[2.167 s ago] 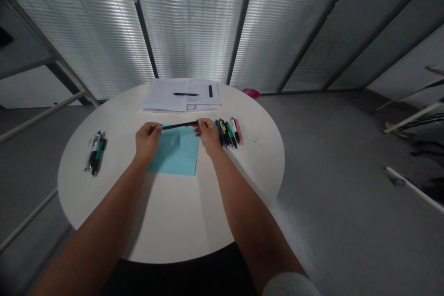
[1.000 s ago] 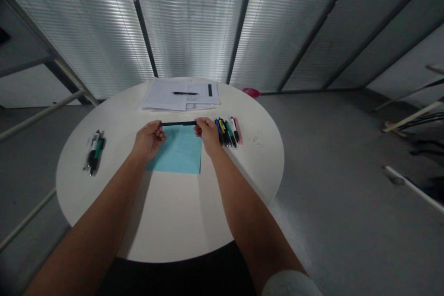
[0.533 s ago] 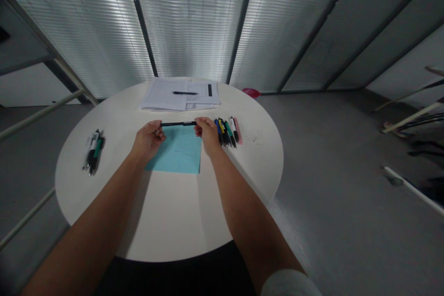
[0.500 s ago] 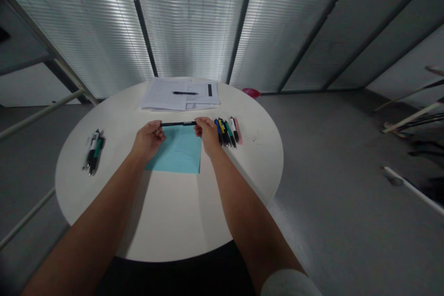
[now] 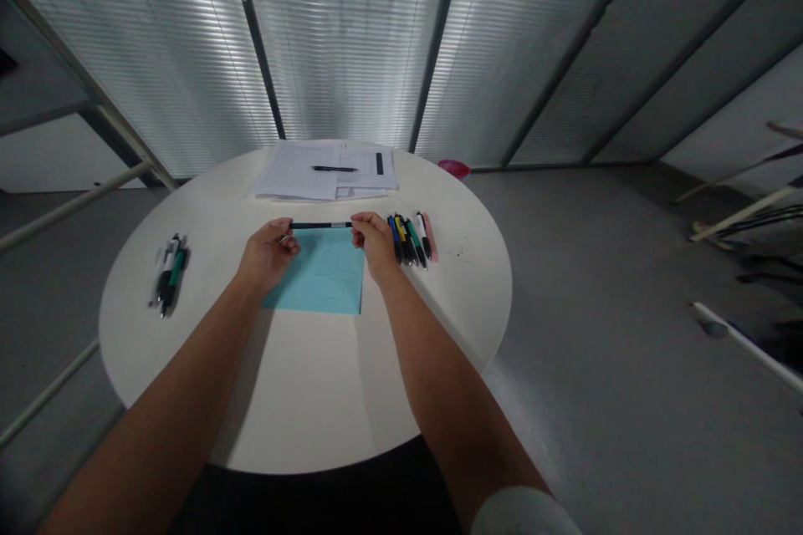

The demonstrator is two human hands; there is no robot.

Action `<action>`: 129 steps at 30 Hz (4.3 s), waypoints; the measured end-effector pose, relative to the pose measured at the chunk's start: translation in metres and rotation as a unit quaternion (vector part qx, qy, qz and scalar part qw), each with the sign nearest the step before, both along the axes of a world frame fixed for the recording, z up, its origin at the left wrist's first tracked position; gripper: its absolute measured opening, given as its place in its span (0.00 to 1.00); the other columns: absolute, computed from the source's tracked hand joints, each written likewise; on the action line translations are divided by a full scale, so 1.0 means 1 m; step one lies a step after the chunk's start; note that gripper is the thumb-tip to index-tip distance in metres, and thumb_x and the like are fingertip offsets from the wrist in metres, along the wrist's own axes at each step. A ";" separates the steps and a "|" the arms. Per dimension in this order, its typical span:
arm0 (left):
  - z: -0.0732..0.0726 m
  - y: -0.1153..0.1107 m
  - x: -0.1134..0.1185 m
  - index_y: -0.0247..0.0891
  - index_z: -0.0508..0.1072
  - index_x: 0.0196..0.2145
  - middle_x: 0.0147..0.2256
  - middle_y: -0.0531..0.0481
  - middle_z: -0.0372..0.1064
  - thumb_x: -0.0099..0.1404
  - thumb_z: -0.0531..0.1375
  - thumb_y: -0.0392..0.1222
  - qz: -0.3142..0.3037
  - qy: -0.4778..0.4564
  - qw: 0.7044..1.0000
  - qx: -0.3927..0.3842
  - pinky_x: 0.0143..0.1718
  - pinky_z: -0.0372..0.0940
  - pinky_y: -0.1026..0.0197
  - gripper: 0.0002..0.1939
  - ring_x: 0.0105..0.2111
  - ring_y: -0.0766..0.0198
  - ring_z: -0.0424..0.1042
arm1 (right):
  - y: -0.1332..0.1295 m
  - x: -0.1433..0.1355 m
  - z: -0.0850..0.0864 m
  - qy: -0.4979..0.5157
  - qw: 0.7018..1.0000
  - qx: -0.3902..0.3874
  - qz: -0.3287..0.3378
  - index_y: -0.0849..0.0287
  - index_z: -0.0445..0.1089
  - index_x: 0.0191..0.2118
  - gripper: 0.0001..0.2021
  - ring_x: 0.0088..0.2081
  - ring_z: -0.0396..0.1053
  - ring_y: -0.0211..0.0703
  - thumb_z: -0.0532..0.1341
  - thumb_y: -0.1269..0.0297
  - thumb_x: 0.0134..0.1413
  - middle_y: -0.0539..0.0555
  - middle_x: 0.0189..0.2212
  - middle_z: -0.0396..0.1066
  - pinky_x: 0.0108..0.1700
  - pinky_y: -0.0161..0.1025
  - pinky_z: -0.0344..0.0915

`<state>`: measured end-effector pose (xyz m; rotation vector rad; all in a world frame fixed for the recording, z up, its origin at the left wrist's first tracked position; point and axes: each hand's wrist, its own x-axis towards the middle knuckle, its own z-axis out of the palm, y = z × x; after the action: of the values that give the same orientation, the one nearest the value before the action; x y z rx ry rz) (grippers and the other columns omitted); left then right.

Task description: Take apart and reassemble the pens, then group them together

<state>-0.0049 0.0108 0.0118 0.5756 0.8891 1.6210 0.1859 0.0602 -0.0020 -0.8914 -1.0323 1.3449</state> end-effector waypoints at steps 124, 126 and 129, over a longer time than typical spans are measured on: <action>-0.003 0.000 0.001 0.34 0.74 0.31 0.26 0.52 0.66 0.49 0.71 0.42 0.024 0.039 0.999 -0.008 0.20 0.57 0.68 0.14 0.20 0.74 0.61 | -0.004 -0.001 0.000 -0.059 0.997 0.046 0.002 0.56 0.68 0.33 0.12 0.18 0.60 0.29 0.66 0.56 0.46 0.43 0.20 0.65 0.20 0.31 0.53; -0.002 -0.001 0.001 0.34 0.74 0.30 0.26 0.52 0.66 0.48 0.71 0.42 0.026 0.041 0.999 -0.007 0.20 0.57 0.68 0.14 0.20 0.74 0.61 | -0.004 -0.001 -0.001 -0.068 0.996 0.059 0.002 0.56 0.69 0.35 0.11 0.18 0.61 0.30 0.65 0.57 0.47 0.43 0.21 0.64 0.20 0.31 0.54; -0.001 0.000 0.002 0.35 0.71 0.28 0.25 0.52 0.65 0.49 0.71 0.43 0.028 0.038 0.999 -0.009 0.20 0.57 0.68 0.14 0.20 0.74 0.61 | -0.004 -0.001 -0.001 -0.080 0.994 0.073 0.001 0.55 0.69 0.38 0.11 0.19 0.62 0.30 0.64 0.58 0.48 0.43 0.23 0.64 0.20 0.31 0.56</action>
<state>-0.0032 0.0104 0.0104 0.6081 0.9825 1.6499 0.1848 0.0563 -0.0035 -0.8987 -1.2395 1.1963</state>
